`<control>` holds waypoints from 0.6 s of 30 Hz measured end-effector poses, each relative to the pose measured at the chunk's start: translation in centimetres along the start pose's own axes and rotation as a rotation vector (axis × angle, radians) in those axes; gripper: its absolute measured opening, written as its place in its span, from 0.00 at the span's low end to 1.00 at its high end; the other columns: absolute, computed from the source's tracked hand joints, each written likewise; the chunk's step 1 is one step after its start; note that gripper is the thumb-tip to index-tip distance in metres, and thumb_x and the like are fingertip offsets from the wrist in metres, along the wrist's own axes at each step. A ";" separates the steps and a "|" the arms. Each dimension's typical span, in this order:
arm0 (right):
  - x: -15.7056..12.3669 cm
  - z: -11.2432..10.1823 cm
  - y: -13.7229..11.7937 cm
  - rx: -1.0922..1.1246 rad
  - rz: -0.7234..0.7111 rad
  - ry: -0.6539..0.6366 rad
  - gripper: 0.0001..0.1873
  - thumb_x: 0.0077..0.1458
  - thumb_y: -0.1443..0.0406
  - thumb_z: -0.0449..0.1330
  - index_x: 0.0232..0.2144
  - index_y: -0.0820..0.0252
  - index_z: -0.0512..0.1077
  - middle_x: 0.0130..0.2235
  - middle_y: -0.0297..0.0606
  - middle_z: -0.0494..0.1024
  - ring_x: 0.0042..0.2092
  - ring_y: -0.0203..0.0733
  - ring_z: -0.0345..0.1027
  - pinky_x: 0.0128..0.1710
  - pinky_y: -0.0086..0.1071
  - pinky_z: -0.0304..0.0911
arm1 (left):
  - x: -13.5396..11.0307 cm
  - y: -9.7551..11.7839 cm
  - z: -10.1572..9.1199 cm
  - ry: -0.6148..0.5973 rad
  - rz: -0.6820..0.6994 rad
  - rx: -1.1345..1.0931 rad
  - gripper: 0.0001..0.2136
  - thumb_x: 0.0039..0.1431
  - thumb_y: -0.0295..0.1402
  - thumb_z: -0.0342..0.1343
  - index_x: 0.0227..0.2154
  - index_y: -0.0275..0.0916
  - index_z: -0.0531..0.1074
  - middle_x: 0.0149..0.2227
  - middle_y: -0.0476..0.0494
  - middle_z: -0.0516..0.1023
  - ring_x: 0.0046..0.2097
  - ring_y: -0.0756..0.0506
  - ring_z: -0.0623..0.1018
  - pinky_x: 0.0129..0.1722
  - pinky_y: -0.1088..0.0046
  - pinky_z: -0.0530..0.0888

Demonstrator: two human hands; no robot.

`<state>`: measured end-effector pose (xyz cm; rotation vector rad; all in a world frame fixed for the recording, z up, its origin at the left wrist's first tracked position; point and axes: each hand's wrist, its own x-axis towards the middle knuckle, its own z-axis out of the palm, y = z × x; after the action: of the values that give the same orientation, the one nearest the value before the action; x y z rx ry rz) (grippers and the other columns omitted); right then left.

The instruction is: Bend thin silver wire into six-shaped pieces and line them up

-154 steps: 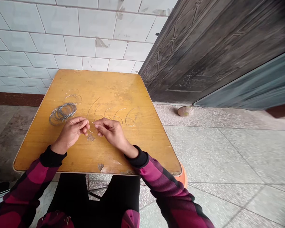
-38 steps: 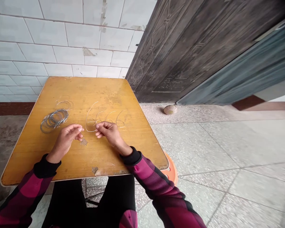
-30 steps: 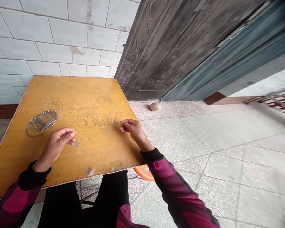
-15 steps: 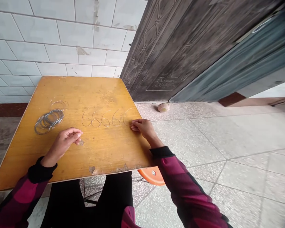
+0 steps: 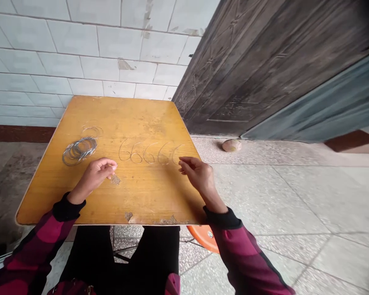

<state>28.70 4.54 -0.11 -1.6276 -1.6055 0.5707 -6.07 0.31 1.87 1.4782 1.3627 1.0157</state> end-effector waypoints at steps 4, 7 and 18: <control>-2.7 3.3 -4.6 0.091 -0.337 -0.213 0.13 0.60 0.59 0.58 0.37 0.61 0.78 0.29 0.39 0.79 0.28 0.39 0.74 0.29 0.30 0.68 | 0.4 0.4 -2.3 0.002 0.093 0.228 0.11 0.53 0.40 0.56 0.33 0.37 0.76 0.32 0.44 0.78 0.29 0.47 0.76 0.28 0.72 0.72; -3.2 5.7 -6.3 0.107 -0.498 -0.290 0.11 0.62 0.61 0.57 0.36 0.60 0.77 0.31 0.40 0.80 0.31 0.39 0.75 0.32 0.31 0.68 | 0.9 -0.2 -6.2 0.144 0.122 0.514 0.10 0.54 0.38 0.54 0.33 0.39 0.76 0.36 0.43 0.79 0.32 0.46 0.76 0.33 0.70 0.72; -3.1 8.5 -5.1 0.107 -0.554 -0.400 0.13 0.64 0.61 0.53 0.37 0.57 0.77 0.34 0.42 0.81 0.35 0.42 0.76 0.35 0.33 0.70 | 9.2 -2.3 -15.0 0.325 0.006 0.968 0.05 0.50 0.32 0.56 0.26 0.41 0.78 0.34 0.41 0.82 0.38 0.40 0.78 0.38 0.67 0.69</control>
<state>18.60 2.82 -2.01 -0.9552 -2.1667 0.6922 -20.38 10.49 4.28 2.0368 2.2734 0.6083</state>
